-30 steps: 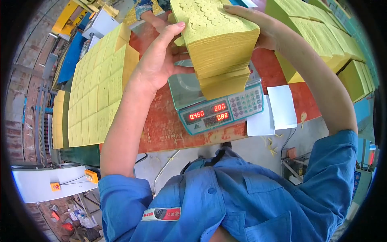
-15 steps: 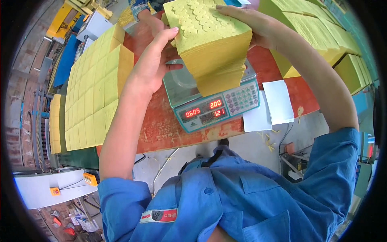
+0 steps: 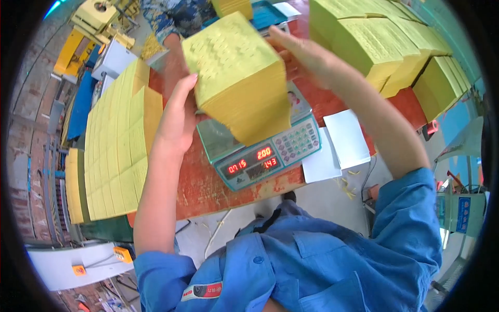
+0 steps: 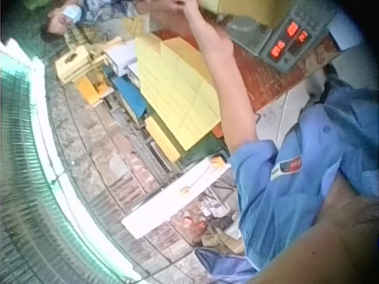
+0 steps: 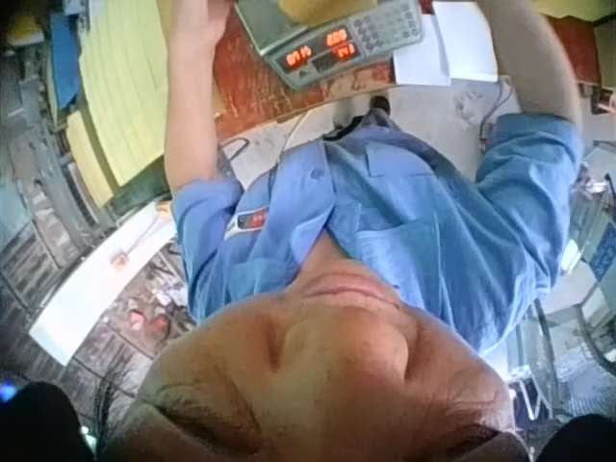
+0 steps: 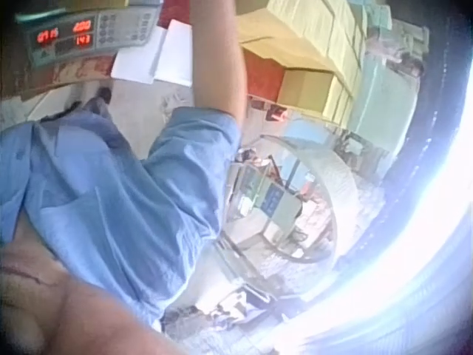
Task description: Weigh stacks of yellow paper sheets on electronic scales and organize them into blocks.
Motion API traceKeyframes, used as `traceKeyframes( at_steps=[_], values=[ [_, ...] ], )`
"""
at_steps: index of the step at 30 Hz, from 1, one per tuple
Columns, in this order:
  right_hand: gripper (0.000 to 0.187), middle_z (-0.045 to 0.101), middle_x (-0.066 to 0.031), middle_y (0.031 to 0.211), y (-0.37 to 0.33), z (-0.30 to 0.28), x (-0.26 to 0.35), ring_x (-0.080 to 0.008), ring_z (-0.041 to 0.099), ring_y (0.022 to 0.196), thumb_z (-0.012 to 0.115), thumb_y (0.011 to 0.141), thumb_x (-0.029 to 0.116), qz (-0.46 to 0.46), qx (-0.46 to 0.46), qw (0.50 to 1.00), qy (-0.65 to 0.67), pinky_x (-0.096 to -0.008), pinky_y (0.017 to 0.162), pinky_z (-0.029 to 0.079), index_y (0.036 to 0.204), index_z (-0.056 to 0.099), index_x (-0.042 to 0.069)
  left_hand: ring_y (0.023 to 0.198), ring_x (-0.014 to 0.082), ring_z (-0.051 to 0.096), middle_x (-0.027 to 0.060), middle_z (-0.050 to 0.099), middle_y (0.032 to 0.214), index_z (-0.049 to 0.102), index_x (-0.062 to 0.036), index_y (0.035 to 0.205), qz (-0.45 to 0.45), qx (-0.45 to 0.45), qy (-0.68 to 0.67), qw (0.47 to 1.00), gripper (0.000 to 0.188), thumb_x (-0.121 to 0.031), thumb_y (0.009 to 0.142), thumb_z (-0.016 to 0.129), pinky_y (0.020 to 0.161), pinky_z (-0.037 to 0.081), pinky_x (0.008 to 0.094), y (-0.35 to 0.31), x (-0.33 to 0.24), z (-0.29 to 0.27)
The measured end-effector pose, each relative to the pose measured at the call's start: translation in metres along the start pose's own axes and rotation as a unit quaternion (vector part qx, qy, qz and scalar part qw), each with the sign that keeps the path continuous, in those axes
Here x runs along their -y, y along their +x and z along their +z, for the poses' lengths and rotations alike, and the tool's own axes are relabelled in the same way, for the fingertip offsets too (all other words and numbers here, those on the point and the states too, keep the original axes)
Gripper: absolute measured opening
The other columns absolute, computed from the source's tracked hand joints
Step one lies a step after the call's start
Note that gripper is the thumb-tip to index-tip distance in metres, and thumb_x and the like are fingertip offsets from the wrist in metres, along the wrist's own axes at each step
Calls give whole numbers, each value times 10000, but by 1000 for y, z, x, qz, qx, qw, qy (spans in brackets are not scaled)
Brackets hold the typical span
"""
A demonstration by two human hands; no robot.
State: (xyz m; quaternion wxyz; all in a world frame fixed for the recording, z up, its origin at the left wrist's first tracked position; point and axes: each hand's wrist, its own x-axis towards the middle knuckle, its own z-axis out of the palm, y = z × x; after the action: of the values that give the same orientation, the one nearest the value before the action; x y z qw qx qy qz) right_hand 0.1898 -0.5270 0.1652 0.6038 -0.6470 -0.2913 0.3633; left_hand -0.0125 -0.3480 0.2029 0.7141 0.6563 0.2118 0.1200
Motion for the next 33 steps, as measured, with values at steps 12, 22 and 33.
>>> traceKeyframes(
  at_steps=[12, 22, 33],
  values=[
    [375, 610, -93, 1227, -3, 48, -103, -165, 552, 1135, 487, 979, 182, -157, -124, 912, 358, -302, 961, 435, 1296, 546, -9, 1180, 211, 558, 76, 591, 1285, 508, -53, 1328, -25, 8, -127, 992, 480, -371, 975, 438, 955, 466, 399, -1, 13, -18],
    [471, 486, -187, 1396, 11, 56, -98, -315, 432, 1315, 453, 993, 307, -242, -162, 940, 178, -371, 1093, 316, 1361, 470, 14, 1159, 219, 574, 89, 546, 1334, 436, -68, 1386, 107, -65, -133, 983, 487, -362, 998, 453, 991, 467, 386, 52, 61, -27],
    [539, 409, -195, 1473, 20, 62, -104, -270, 349, 1397, 401, 1035, 365, -223, -143, 939, 219, -335, 1144, 248, 1388, 430, -41, 1167, 210, 567, 83, 551, 1320, 441, -65, 1381, 68, -84, -146, 983, 473, -336, 995, 469, 979, 474, 374, 61, 77, 25]
  ],
)
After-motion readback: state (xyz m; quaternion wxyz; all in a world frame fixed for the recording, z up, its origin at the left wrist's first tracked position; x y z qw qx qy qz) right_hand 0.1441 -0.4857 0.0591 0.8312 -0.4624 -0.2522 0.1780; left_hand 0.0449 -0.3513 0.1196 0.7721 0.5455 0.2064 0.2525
